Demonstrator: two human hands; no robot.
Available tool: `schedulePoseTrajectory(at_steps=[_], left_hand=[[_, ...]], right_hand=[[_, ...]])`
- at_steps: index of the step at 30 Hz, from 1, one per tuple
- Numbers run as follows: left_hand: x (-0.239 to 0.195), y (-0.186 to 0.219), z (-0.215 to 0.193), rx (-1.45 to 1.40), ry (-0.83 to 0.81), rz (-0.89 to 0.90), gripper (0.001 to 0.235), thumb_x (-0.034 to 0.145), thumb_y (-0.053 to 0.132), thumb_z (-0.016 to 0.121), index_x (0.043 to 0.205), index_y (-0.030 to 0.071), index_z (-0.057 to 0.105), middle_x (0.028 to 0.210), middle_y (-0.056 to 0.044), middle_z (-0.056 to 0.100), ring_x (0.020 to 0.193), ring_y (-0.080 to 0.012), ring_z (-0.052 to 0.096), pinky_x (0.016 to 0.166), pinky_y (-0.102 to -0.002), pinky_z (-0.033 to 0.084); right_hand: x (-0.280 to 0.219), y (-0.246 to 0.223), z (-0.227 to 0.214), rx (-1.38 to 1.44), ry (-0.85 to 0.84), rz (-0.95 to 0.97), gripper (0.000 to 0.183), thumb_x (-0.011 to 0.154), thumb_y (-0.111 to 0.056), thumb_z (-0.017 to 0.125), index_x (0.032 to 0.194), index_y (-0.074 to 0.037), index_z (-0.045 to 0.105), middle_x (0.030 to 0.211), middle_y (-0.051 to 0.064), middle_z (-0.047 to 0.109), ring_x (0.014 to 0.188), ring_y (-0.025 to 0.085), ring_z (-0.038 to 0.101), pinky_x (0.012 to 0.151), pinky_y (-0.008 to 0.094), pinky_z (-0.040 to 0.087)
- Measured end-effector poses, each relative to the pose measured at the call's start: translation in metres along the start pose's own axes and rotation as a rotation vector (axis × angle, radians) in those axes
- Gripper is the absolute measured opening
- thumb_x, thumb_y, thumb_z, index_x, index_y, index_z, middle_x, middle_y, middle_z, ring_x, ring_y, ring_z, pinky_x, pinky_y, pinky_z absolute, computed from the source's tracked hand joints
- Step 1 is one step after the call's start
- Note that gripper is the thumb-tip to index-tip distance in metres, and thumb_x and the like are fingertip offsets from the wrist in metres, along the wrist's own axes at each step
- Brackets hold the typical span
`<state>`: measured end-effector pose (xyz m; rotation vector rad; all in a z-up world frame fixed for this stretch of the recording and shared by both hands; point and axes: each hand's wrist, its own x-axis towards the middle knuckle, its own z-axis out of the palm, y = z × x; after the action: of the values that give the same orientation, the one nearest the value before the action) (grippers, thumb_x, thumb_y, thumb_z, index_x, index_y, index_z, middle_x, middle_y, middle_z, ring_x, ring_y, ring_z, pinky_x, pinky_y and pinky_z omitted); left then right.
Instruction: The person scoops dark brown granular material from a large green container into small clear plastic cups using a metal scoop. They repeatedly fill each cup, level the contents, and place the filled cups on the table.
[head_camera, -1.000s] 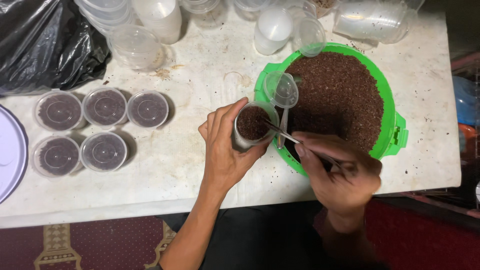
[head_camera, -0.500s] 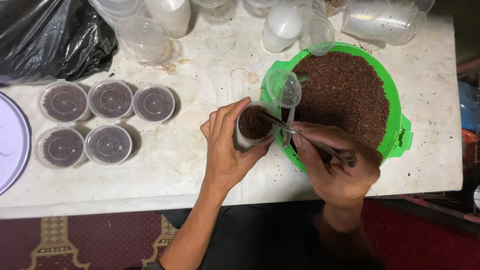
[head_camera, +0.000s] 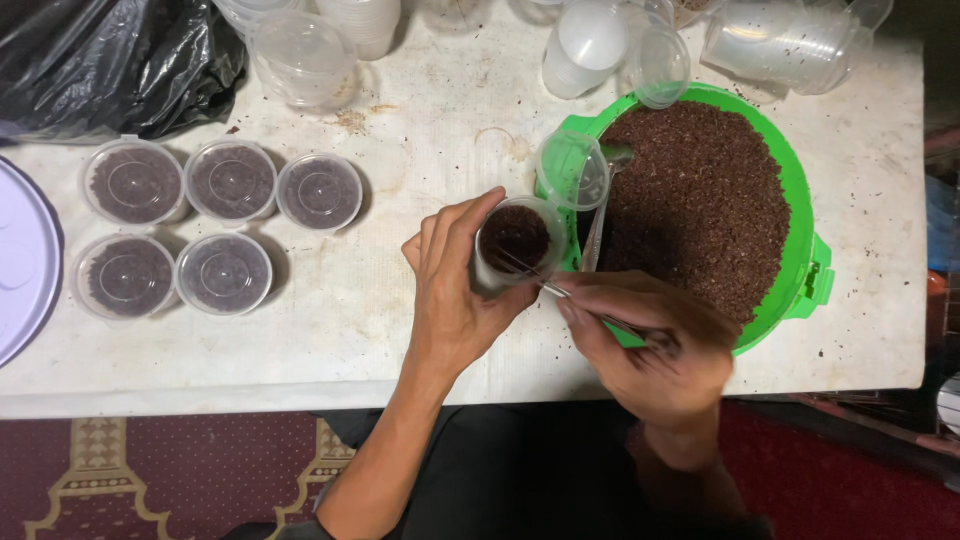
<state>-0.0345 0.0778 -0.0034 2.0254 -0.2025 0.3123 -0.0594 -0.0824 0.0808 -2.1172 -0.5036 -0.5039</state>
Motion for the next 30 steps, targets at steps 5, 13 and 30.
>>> schedulePoseTrajectory(at_steps=[5,13,30], left_hand=[[-0.001,0.000,-0.002,-0.004,0.003,-0.008,0.079,0.077,0.027,0.089,0.145,0.019,0.049,0.135,0.000,0.059,0.124,-0.0203,0.056,0.101,-0.036,0.029],[-0.002,-0.001,-0.005,0.007,0.007,0.004,0.078,0.080,0.028,0.090,0.145,0.020,0.049,0.135,0.000,0.058,0.123,-0.0202,0.056,0.100,-0.036,0.029],[-0.002,0.002,-0.003,0.012,0.004,-0.012,0.078,0.078,0.026,0.090,0.145,0.019,0.049,0.133,-0.001,0.058,0.123,-0.0200,0.057,0.101,-0.037,0.029]], right_hand=[[0.003,-0.004,-0.007,-0.003,0.033,0.025,0.009,0.087,0.008,0.078,0.090,0.006,0.070,0.092,0.021,0.077,0.083,0.028,0.080,0.076,0.032,0.064],[0.010,-0.004,-0.011,-0.008,0.017,0.061,0.010,0.088,0.011,0.079,0.090,0.007,0.070,0.094,0.023,0.076,0.086,0.029,0.079,0.081,0.034,0.064],[0.014,-0.002,-0.014,-0.064,0.001,0.009,0.013,0.088,0.011,0.082,0.093,0.006,0.071,0.095,0.019,0.078,0.088,0.026,0.080,0.080,0.032,0.064]])
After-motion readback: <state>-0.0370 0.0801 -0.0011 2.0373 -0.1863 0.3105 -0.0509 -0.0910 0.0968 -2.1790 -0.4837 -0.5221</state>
